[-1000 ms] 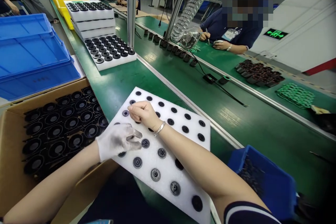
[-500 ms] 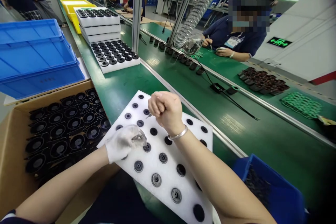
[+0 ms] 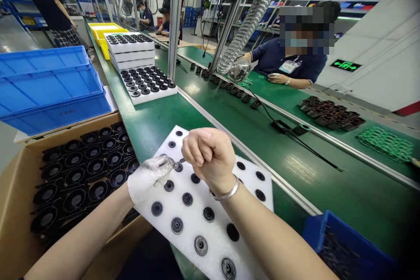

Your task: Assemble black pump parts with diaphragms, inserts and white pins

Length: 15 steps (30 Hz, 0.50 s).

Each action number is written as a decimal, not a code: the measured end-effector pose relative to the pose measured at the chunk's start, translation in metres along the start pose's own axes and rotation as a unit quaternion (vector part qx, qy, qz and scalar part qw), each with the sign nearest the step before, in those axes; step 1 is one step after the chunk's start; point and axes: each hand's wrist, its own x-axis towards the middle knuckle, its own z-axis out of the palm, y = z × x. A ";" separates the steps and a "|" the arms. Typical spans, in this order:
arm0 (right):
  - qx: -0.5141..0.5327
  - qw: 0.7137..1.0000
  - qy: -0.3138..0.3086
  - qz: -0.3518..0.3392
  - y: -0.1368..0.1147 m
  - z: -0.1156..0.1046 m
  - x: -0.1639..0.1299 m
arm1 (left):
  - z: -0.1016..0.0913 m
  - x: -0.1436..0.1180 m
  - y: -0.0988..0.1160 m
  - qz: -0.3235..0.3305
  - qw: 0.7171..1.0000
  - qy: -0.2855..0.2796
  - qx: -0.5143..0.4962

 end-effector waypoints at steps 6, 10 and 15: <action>0.024 0.999 -0.017 0.041 0.011 -0.005 0.014 | -0.006 0.014 0.014 0.028 0.999 0.003 0.044; -0.067 0.997 -0.040 -0.006 0.027 -0.019 0.031 | -0.021 0.036 0.019 0.116 0.977 0.048 0.175; -0.190 0.981 -0.021 -0.034 0.058 -0.046 0.052 | -0.039 0.065 0.015 0.116 0.983 0.046 0.134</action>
